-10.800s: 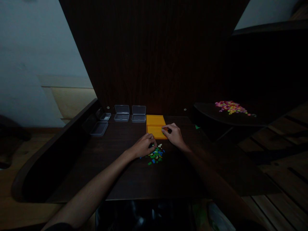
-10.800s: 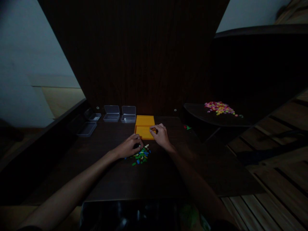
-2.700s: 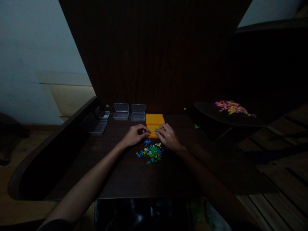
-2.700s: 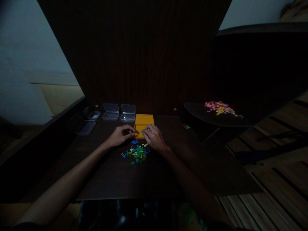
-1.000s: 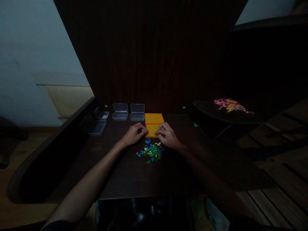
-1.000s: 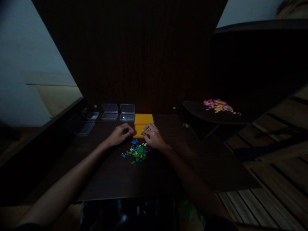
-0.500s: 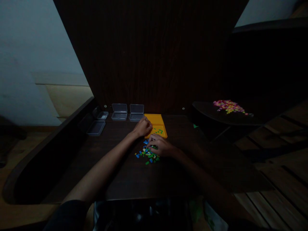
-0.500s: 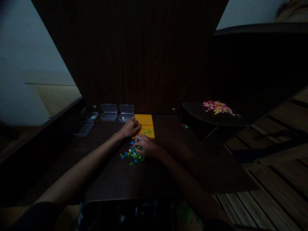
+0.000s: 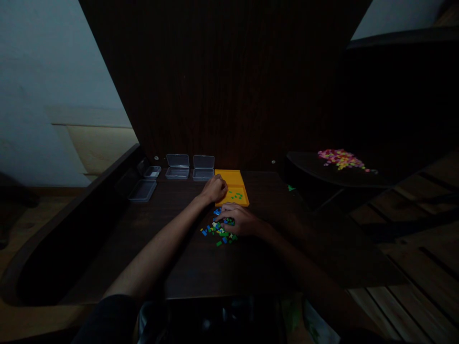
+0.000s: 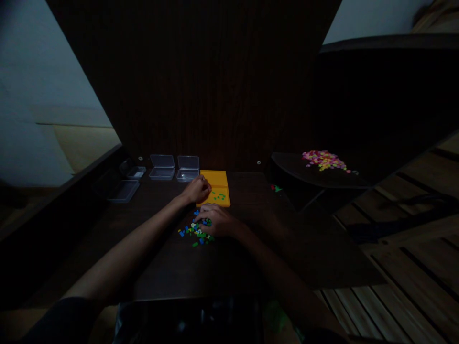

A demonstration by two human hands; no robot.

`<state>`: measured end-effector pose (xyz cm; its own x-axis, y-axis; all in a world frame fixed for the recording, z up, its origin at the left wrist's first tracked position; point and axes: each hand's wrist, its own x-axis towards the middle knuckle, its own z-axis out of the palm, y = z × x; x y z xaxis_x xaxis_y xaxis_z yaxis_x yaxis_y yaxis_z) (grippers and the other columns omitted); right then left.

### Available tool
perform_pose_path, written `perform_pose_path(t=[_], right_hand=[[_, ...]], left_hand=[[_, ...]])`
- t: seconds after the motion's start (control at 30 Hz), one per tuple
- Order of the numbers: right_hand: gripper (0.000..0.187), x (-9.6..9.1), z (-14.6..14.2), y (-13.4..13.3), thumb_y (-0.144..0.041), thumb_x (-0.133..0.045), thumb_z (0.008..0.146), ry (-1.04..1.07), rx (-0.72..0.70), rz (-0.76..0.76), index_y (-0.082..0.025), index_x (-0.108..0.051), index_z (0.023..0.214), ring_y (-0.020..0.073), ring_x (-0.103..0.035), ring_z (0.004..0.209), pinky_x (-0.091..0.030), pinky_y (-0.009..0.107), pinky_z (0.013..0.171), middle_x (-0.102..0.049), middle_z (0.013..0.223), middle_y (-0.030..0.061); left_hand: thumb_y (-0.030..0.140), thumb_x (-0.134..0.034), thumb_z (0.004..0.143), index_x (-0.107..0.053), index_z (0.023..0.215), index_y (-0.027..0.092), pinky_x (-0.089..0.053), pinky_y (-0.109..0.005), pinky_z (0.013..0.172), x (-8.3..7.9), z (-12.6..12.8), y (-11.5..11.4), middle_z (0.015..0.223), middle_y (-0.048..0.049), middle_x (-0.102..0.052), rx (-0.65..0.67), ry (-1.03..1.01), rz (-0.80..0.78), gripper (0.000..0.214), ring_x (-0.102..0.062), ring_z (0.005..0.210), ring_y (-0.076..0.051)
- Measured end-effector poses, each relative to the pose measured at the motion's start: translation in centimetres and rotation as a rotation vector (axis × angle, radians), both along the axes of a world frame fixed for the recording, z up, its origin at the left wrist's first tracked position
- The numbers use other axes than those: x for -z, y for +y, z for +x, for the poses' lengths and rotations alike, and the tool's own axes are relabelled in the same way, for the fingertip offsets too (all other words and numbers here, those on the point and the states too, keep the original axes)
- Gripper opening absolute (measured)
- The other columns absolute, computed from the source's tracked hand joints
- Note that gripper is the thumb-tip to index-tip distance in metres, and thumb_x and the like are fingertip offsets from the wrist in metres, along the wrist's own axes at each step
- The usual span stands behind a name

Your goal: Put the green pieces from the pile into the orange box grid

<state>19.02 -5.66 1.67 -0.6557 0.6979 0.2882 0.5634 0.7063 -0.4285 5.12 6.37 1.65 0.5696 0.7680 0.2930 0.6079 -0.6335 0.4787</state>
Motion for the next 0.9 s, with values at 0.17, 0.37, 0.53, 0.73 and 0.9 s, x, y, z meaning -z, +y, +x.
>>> perform_pose_path(t=[0.17, 0.37, 0.53, 0.73, 0.9], right_hand=[[0.014, 0.1, 0.0, 0.0, -0.019, -0.068, 0.077, 0.030, 0.010, 0.005, -0.019, -0.072, 0.090, 0.0172, -0.058, 0.083, -0.048, 0.032, 0.080, -0.062, 0.087, 0.0043], [0.007, 0.1, 0.0, 0.1, -0.015, -0.066, 0.076, 0.053, -0.005, -0.023, -0.018, -0.070, 0.080, 0.0165, -0.057, 0.080, -0.047, 0.029, 0.077, -0.061, 0.083, 0.0036], [0.005, 0.0, 0.1, 0.0, -0.017, -0.064, 0.079, 0.062, -0.004, -0.044, -0.019, -0.069, 0.078, 0.0165, -0.057, 0.081, -0.046, 0.029, 0.077, -0.061, 0.083, 0.0037], [0.006, -0.2, 0.6, 0.3, -0.016, -0.062, 0.081, 0.113, -0.025, -0.050, -0.018, -0.068, 0.079, 0.0160, -0.058, 0.081, -0.047, 0.028, 0.078, -0.061, 0.083, 0.0035], [0.008, -0.9, 1.9, 1.1, -0.018, -0.061, 0.084, 0.192, 0.065, -0.043, -0.018, -0.068, 0.082, 0.0152, -0.058, 0.076, -0.046, 0.027, 0.070, -0.062, 0.080, 0.0031]], left_hand=[[0.014, -0.059, 0.077, -0.070, 0.070, 0.015, -0.046, -0.032, 0.085, -0.2, 0.0, 0.0, 0.077, -0.0084, -0.058, -0.005, 0.012, -0.008, 0.014, -0.058, 0.087, -0.023], [0.017, -0.056, 0.082, -0.073, 0.077, 0.012, -0.046, -0.035, 0.088, -0.6, -0.1, -0.4, 0.082, -0.0106, -0.060, -0.005, 0.029, -0.013, 0.018, -0.058, 0.091, -0.025], [0.021, -0.050, 0.088, -0.073, 0.090, 0.014, -0.046, -0.033, 0.087, -1.7, -1.6, -2.0, 0.085, -0.0084, -0.061, 0.025, -0.011, 0.010, 0.024, -0.058, 0.090, -0.022], [0.022, -0.056, 0.085, -0.073, 0.085, 0.015, -0.045, -0.025, 0.070, -2.4, -5.4, -5.7, 0.080, -0.0036, -0.061, 0.301, -0.126, -0.109, 0.018, -0.058, 0.072, -0.014], [0.017, -0.063, 0.078, -0.076, 0.089, 0.017, -0.043, -0.022, 0.069, -2.0, -6.9, -8.2, 0.077, -0.0013, -0.059, 0.438, -0.033, -0.218, 0.017, -0.056, 0.071, -0.012]])
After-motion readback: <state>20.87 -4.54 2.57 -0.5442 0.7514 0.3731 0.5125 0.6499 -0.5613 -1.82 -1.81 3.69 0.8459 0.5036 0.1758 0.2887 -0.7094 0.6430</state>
